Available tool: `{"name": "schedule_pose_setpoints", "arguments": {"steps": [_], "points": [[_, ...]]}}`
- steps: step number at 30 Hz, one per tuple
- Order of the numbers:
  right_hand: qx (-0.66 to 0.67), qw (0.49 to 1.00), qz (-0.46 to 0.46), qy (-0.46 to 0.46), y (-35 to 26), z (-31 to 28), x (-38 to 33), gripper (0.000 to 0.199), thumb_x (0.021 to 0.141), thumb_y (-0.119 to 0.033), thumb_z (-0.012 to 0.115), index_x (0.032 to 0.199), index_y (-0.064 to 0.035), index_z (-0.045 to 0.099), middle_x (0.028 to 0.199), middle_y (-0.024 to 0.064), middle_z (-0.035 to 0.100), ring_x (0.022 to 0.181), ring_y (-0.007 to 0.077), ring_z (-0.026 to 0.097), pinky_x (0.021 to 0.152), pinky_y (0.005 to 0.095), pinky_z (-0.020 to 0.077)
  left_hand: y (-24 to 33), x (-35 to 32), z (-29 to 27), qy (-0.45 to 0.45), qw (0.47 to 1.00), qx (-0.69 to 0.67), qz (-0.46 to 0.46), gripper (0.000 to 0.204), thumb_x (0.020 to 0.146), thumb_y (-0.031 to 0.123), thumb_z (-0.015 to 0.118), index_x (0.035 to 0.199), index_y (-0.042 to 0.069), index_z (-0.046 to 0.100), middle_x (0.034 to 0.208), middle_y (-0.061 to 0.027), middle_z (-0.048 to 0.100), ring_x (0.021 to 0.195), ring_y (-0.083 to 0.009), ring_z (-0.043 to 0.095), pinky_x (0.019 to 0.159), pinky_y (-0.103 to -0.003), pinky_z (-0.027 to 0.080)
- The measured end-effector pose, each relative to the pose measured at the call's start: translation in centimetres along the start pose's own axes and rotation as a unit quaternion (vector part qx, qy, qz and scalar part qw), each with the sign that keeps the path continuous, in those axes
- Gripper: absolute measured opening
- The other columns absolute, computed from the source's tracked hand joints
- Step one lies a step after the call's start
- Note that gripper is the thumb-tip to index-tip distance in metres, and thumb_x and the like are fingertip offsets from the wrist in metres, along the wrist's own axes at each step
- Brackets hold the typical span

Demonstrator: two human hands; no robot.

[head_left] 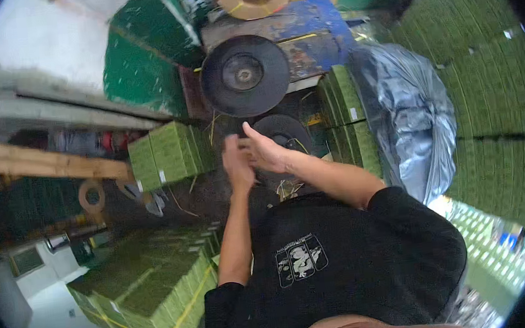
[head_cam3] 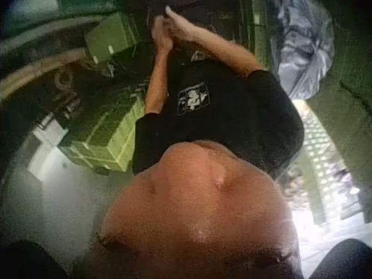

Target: The recorder replaces a roll of strapping material on a dispenser and prepares it for use.

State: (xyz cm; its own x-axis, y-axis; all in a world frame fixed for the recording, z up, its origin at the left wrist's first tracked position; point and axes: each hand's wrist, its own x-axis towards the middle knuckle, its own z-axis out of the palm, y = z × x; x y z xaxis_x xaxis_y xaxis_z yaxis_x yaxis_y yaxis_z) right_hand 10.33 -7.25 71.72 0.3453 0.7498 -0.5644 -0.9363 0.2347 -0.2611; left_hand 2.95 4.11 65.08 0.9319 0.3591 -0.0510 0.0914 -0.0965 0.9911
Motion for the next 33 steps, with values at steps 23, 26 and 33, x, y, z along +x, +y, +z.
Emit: {"name": "schedule_pose_setpoints", "arguments": {"steps": [23,26,33], "points": [[-0.650,0.594,0.017,0.474,-1.5,-29.9,-10.9,0.034,0.087,-0.030,0.059,0.106,-0.0021,0.066,0.102,0.0249,0.068,0.095,0.0423,0.065,0.085,0.0495,0.0516,-18.8,-1.6,-13.3,0.167,0.838,-0.059,-0.516,0.051,0.096,0.031,0.060,0.136,0.001,0.049,0.120,-0.0146,0.064,0.107,-0.0240,0.063,0.093,-0.039,0.048],[-0.652,0.650,-0.039,0.389,-6.1,-30.5,-6.6,0.037,0.087,-0.027,0.063,0.115,-0.0024,0.063,0.103,0.0228,0.068,0.098,0.0416,0.065,0.088,0.0484,0.0512,-18.3,-6.4,-14.0,0.198,0.797,-0.060,-0.568,0.042,0.103,0.019,0.045,0.142,0.002,0.045,0.133,-0.0150,0.057,0.110,-0.0263,0.062,0.091,-0.037,0.054],[-0.672,0.666,-0.105,0.308,-17.0,-30.9,-2.0,0.037,0.090,-0.027,0.060,0.117,-0.0021,0.063,0.103,0.0226,0.069,0.097,0.0403,0.066,0.087,0.0483,0.0520,-17.1,-17.1,-3.1,0.324,0.752,-0.118,-0.562,0.029,0.095,0.029,0.061,0.114,0.008,0.062,0.096,-0.0066,0.067,0.073,-0.0196,0.064,0.059,-0.031,0.051]]}}
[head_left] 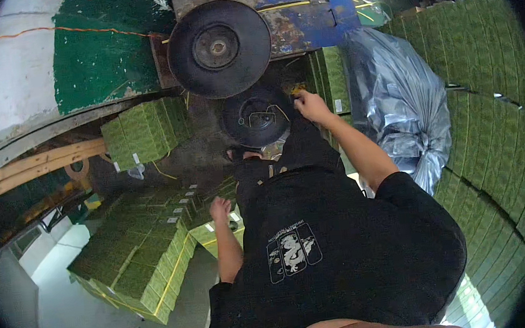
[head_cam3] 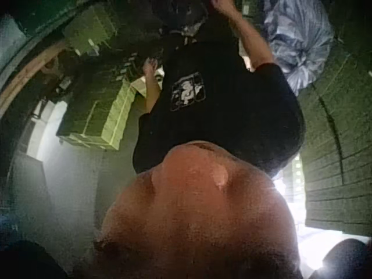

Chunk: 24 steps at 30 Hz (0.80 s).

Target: The recorder replaces a roll of strapping material on a dispenser and prepares it for use.

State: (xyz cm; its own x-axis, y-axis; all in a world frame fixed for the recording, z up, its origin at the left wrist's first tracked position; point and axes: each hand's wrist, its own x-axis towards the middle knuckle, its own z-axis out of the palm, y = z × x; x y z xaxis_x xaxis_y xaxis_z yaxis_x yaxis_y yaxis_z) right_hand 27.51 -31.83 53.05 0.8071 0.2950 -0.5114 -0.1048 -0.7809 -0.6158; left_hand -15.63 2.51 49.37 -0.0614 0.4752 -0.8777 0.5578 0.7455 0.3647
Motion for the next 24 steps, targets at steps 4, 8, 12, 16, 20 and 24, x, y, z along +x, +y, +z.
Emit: {"name": "schedule_pose_setpoints", "arguments": {"steps": [4,8,12,16,20,24], "points": [[-0.092,0.995,-0.029,0.005,1.2,-2.4,-1.6,0.036,0.089,-0.024,0.060,0.114,0.0015,0.062,0.096,0.0223,0.070,0.090,0.0395,0.068,0.082,0.0457,0.0539,-2.2,-1.2,3.3,-0.068,0.993,0.097,0.027,0.032,0.094,0.030,0.062,0.114,0.005,0.064,0.096,-0.0062,0.066,0.073,-0.0184,0.064,0.061,-0.029,0.051],[-0.110,0.993,-0.038,-0.027,2.5,-2.4,-6.2,0.034,0.089,-0.023,0.059,0.113,0.0009,0.062,0.098,0.0214,0.070,0.091,0.0397,0.067,0.081,0.0465,0.0535,-0.7,-0.5,4.9,-0.177,0.921,0.301,0.173,0.034,0.097,0.026,0.058,0.120,0.002,0.064,0.099,-0.0057,0.067,0.076,-0.0139,0.063,0.066,-0.028,0.049],[-0.159,0.985,0.007,-0.064,1.6,-1.9,-10.6,0.031,0.089,-0.023,0.059,0.111,-0.0018,0.062,0.102,0.0222,0.069,0.096,0.0422,0.064,0.084,0.0499,0.0514,0.7,3.1,4.8,-0.221,0.950,0.153,0.157,0.027,0.096,0.021,0.059,0.114,0.002,0.065,0.096,-0.0041,0.066,0.081,-0.0171,0.063,0.067,-0.030,0.049],[-0.146,0.989,-0.010,-0.023,-1.0,-2.6,-14.2,0.041,0.088,-0.025,0.063,0.121,-0.0027,0.057,0.102,0.0243,0.068,0.098,0.0434,0.064,0.085,0.0497,0.0513,2.3,8.1,2.7,-0.224,0.911,0.237,0.251,0.025,0.093,0.017,0.061,0.111,0.001,0.065,0.094,-0.0080,0.066,0.086,-0.0212,0.063,0.070,-0.032,0.052],[-0.168,0.985,-0.016,0.040,-3.7,-6.2,-13.0,0.057,0.088,-0.025,0.065,0.136,-0.0029,0.044,0.109,0.0260,0.066,0.102,0.0447,0.062,0.090,0.0489,0.0500,5.1,9.2,1.8,-0.149,0.967,0.146,0.144,0.028,0.094,0.020,0.061,0.113,-0.001,0.064,0.098,-0.0122,0.067,0.084,-0.0218,0.064,0.071,-0.036,0.054],[-0.182,0.973,-0.090,0.113,-5.8,-12.3,-5.9,0.062,0.088,-0.023,0.064,0.139,-0.0001,0.038,0.123,0.0262,0.059,0.114,0.0425,0.057,0.096,0.0472,0.0469,9.1,6.5,4.7,-0.111,0.978,0.161,0.079,0.032,0.098,0.023,0.058,0.119,0.000,0.063,0.097,-0.0095,0.067,0.075,-0.0171,0.063,0.066,-0.034,0.053]]}}
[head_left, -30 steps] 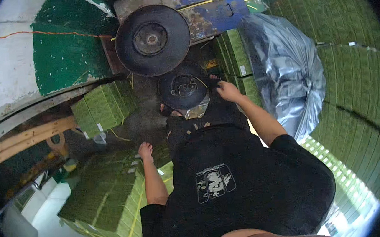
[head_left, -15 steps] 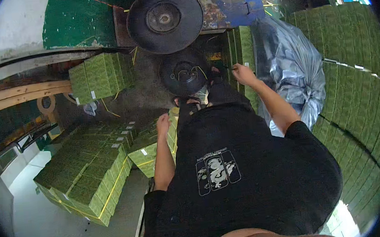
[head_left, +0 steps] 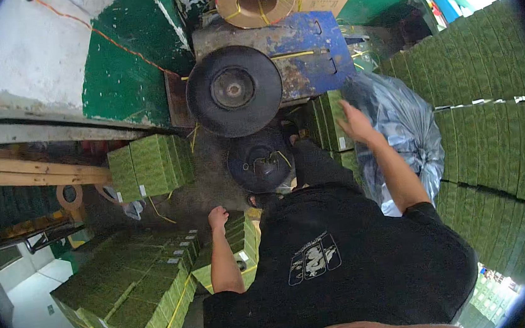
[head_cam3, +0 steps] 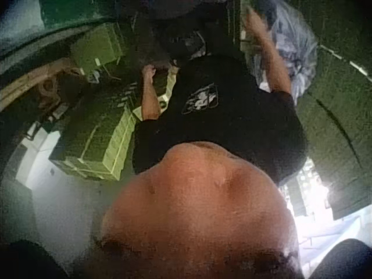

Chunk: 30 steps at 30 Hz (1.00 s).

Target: The recorder replaces a roll of strapping material on a dispenser and prepares it for use.

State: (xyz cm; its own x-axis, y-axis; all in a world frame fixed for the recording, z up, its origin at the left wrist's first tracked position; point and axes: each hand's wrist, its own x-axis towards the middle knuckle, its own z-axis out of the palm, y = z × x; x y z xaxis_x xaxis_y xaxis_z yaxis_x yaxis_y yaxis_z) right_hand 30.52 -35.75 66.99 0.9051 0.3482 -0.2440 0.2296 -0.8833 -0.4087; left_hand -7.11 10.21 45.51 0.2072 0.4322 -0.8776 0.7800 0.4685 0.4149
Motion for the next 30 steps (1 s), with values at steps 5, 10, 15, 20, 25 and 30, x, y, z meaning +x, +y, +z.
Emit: {"name": "schedule_pose_setpoints", "arguments": {"steps": [5,10,15,20,25,30], "points": [[0.004,0.990,-0.091,0.103,2.5,-4.8,19.7,0.058,0.087,-0.022,0.064,0.136,0.0003,0.043,0.128,0.0272,0.054,0.116,0.0434,0.054,0.099,0.0473,0.0454,7.5,-0.4,5.4,-0.036,0.999,0.024,-0.010,0.028,0.098,0.018,0.058,0.119,-0.001,0.062,0.090,-0.0069,0.064,0.070,-0.0145,0.060,0.060,-0.028,0.049],[0.042,0.991,-0.038,0.125,3.0,-5.6,42.8,0.059,0.085,-0.023,0.065,0.133,0.0034,0.044,0.122,0.0300,0.056,0.108,0.0476,0.057,0.096,0.0500,0.0467,15.3,-2.8,12.9,-0.017,1.000,-0.001,0.008,0.034,0.100,0.024,0.057,0.126,0.003,0.058,0.104,-0.0086,0.065,0.078,-0.0166,0.061,0.069,-0.034,0.052],[0.131,0.977,-0.007,0.171,3.0,-4.5,57.1,0.060,0.083,-0.020,0.066,0.134,0.0029,0.043,0.129,0.0320,0.050,0.119,0.0466,0.050,0.101,0.0486,0.0436,28.3,-4.3,23.3,-0.048,0.991,0.126,0.007,0.041,0.098,0.030,0.060,0.127,0.002,0.058,0.114,-0.0126,0.066,0.094,-0.0192,0.066,0.086,-0.034,0.054],[0.151,0.940,-0.003,0.306,4.2,-5.0,63.4,0.064,0.079,-0.018,0.069,0.134,0.0029,0.043,0.137,0.0252,0.045,0.129,0.0417,0.041,0.109,0.0478,0.0361,46.3,0.3,34.8,-0.111,0.982,0.098,0.118,0.039,0.098,0.031,0.060,0.123,0.002,0.060,0.110,-0.0099,0.067,0.093,-0.0194,0.066,0.084,-0.032,0.053],[0.136,0.951,-0.052,0.272,3.7,-4.2,63.8,0.084,0.073,-0.010,0.069,0.146,0.0003,0.029,0.148,0.0213,0.036,0.140,0.0408,0.030,0.117,0.0476,0.0263,64.4,3.0,48.3,-0.227,0.966,-0.019,0.124,0.056,0.095,0.042,0.062,0.134,0.004,0.050,0.126,-0.0139,0.061,0.113,-0.0256,0.060,0.094,-0.040,0.049],[0.183,0.944,-0.025,0.275,2.1,-3.1,62.1,0.089,0.067,0.001,0.062,0.148,0.0015,0.026,0.154,0.0226,0.027,0.145,0.0435,0.020,0.119,0.0495,0.0222,76.1,3.2,61.0,-0.247,0.953,-0.175,0.012,0.099,0.083,0.066,0.065,0.150,0.005,0.025,0.147,-0.0202,0.036,0.142,-0.0364,0.027,0.108,-0.057,0.034]]}}
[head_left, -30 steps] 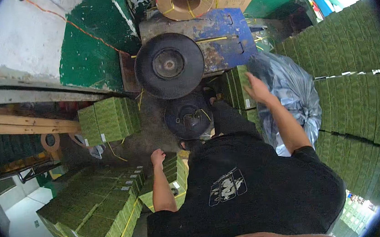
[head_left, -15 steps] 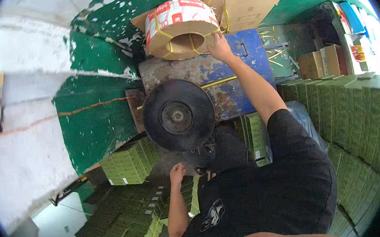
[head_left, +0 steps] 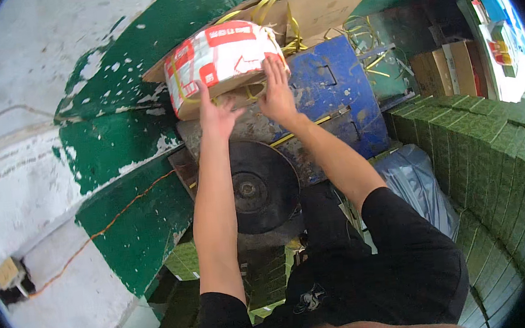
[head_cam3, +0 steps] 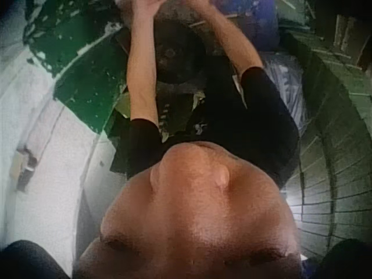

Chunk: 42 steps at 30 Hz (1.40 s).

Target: The recorder replaces a roll of strapping material on a dispenser and prepares it for use.

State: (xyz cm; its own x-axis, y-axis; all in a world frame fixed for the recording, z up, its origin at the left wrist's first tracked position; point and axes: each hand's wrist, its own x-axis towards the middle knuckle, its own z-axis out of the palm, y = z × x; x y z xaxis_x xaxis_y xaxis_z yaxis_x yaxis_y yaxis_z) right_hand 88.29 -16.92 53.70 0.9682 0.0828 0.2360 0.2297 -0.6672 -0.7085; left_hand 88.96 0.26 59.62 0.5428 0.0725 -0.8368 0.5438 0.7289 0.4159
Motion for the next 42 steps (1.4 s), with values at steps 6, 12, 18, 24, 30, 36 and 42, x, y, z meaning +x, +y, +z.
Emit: {"name": "schedule_pose_setpoints", "arguments": {"steps": [6,12,18,24,30,36,42], "points": [[0.007,0.996,-0.005,-0.093,-1.2,-1.4,-2.6,0.090,0.066,0.001,0.063,0.149,0.0010,0.027,0.156,0.0206,0.027,0.143,0.0438,0.024,0.117,0.0476,0.0276,-0.7,2.3,1.7,-0.030,0.982,-0.030,0.183,0.084,0.083,0.051,0.071,0.143,0.004,0.038,0.147,-0.0206,0.033,0.132,-0.0375,0.035,0.108,-0.057,0.033],[0.026,0.992,-0.038,-0.121,-2.0,-2.0,-6.0,0.087,0.070,0.000,0.064,0.150,-0.0050,0.031,0.156,0.0139,0.030,0.143,0.0363,0.029,0.108,0.0488,0.0370,-0.7,1.3,-3.5,0.040,0.983,-0.073,0.165,0.079,0.078,0.049,0.074,0.140,0.009,0.046,0.141,-0.0136,0.042,0.127,-0.0319,0.040,0.108,-0.052,0.033],[0.063,0.985,-0.081,-0.141,-2.5,-1.9,-6.8,0.084,0.070,0.000,0.065,0.148,-0.0070,0.034,0.156,0.0110,0.032,0.144,0.0316,0.030,0.106,0.0451,0.0385,1.3,1.6,-6.1,0.026,0.988,-0.016,0.151,0.083,0.076,0.058,0.073,0.140,0.012,0.046,0.139,-0.0097,0.046,0.125,-0.0334,0.043,0.106,-0.052,0.032],[0.114,0.985,-0.043,-0.124,-2.0,-2.8,-3.2,0.057,0.075,-0.002,0.063,0.131,-0.0055,0.054,0.126,0.0147,0.059,0.119,0.0344,0.053,0.100,0.0458,0.0430,1.1,1.6,-6.7,0.041,0.994,-0.012,0.104,0.071,0.077,0.061,0.071,0.130,0.017,0.056,0.130,-0.0060,0.055,0.115,-0.0295,0.050,0.089,-0.044,0.036],[0.029,0.985,-0.171,0.012,-3.2,-3.1,7.9,0.064,0.079,-0.031,0.073,0.129,0.0024,0.052,0.114,0.0216,0.061,0.110,0.0379,0.057,0.097,0.0470,0.0445,-2.2,-0.2,-8.5,0.062,0.990,-0.024,0.128,0.059,0.086,0.054,0.066,0.127,0.013,0.057,0.121,-0.0047,0.063,0.103,-0.0209,0.061,0.076,-0.035,0.046],[0.054,0.832,-0.019,-0.551,-4.8,0.3,11.6,0.095,0.076,-0.062,0.071,0.143,-0.0002,0.043,0.135,0.0254,0.055,0.123,0.0357,0.055,0.103,0.0405,0.0435,-6.2,-1.0,-12.3,-0.019,0.973,-0.155,0.169,0.041,0.088,0.034,0.070,0.121,0.012,0.058,0.110,-0.0023,0.067,0.096,-0.0181,0.066,0.077,-0.034,0.053],[0.151,0.781,0.059,-0.603,-4.1,2.3,10.9,0.089,0.077,-0.046,0.077,0.142,0.0046,0.042,0.129,0.0187,0.059,0.116,0.0237,0.058,0.101,0.0332,0.0434,-8.1,-1.1,-13.9,-0.021,0.964,-0.199,0.177,0.044,0.091,0.025,0.067,0.130,0.009,0.054,0.121,-0.0046,0.063,0.110,-0.0204,0.061,0.091,-0.037,0.051]]}}
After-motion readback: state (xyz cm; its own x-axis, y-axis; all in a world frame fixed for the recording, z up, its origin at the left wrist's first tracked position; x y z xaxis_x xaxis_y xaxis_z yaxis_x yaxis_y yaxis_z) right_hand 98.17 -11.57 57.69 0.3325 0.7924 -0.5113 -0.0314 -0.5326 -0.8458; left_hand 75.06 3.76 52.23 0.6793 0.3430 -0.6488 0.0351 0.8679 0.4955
